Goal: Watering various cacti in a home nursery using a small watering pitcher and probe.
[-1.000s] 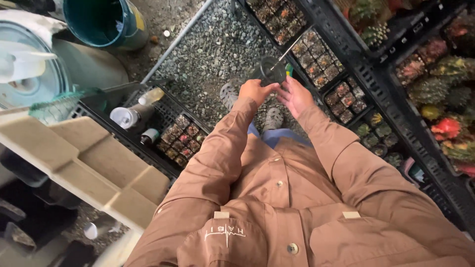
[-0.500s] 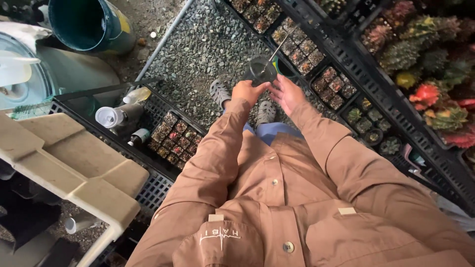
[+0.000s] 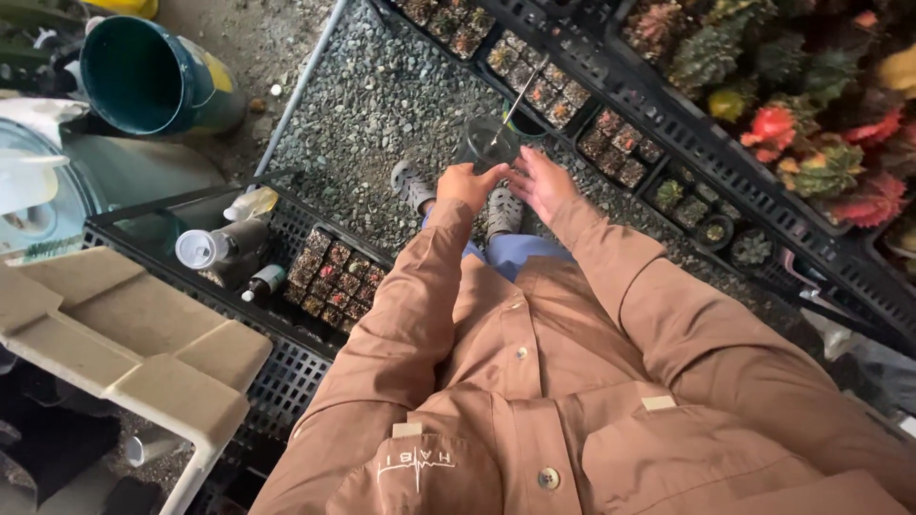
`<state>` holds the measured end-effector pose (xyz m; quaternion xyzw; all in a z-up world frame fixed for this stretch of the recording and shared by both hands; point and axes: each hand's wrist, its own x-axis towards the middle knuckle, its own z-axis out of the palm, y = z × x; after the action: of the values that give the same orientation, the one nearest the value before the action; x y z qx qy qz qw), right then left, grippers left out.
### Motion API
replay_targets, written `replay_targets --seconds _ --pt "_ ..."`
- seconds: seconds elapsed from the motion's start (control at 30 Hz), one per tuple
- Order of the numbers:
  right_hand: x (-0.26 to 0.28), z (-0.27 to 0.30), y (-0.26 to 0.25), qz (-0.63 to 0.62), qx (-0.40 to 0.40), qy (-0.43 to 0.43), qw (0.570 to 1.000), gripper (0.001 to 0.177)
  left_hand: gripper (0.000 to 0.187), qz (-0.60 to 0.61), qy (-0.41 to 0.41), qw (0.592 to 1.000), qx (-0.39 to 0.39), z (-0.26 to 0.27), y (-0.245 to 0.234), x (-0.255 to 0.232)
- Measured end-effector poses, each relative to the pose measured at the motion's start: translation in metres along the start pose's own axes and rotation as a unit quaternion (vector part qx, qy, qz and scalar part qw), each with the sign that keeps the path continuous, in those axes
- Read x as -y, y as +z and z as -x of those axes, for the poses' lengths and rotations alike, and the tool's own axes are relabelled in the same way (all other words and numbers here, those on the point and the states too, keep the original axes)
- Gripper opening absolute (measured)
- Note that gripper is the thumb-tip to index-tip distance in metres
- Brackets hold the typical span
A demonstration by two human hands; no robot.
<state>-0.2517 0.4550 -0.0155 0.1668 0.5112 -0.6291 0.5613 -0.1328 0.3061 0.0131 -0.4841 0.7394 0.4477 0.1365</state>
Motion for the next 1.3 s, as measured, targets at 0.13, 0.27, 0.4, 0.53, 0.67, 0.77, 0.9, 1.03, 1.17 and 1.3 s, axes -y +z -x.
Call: replay_targets --seconds 0.13,0.27,0.4,0.53,0.67,0.77,0.9,1.03,1.17,1.3 --pt "0.001 0.010 -0.007 -0.016 0.005 -0.003 1.000 0.051 0.073 0.017 0.008 1.000 -0.008 0.009 0.007 -0.006" --pt "0.003 0.019 -0.012 -0.010 0.011 -0.006 1.000 0.045 0.069 0.026 -0.004 1.000 0.010 0.019 0.010 -0.016" --pt "0.007 0.027 -0.013 0.004 0.007 -0.005 1.000 0.042 0.066 0.029 -0.001 1.000 0.011 0.027 0.010 -0.022" --pt "0.007 0.037 -0.019 -0.002 0.013 -0.013 1.000 0.043 0.065 0.017 0.016 1.000 0.014 0.026 0.020 -0.021" --pt "-0.001 0.036 -0.030 -0.015 0.001 -0.016 1.000 0.045 0.064 0.024 0.023 0.999 0.015 0.030 0.024 -0.022" --pt "-0.006 0.036 -0.038 -0.022 -0.012 -0.015 1.000 0.044 0.064 0.008 0.034 0.999 0.017 0.029 0.031 -0.018" --pt "-0.013 0.033 -0.045 -0.036 -0.015 -0.015 0.999 0.043 0.067 0.004 0.036 0.999 0.024 0.034 0.030 -0.022" --pt "-0.023 0.031 -0.050 -0.046 -0.026 -0.012 0.999 0.041 0.073 -0.040 0.041 0.998 0.027 0.035 0.030 -0.023" --pt "-0.026 0.034 -0.049 -0.043 -0.026 -0.007 0.999 0.040 0.075 -0.046 0.042 0.998 0.029 0.035 0.032 -0.017" --pt "-0.035 0.030 -0.050 -0.027 -0.024 0.004 0.999 0.041 0.072 -0.001 0.018 0.999 0.045 0.046 0.021 -0.019"
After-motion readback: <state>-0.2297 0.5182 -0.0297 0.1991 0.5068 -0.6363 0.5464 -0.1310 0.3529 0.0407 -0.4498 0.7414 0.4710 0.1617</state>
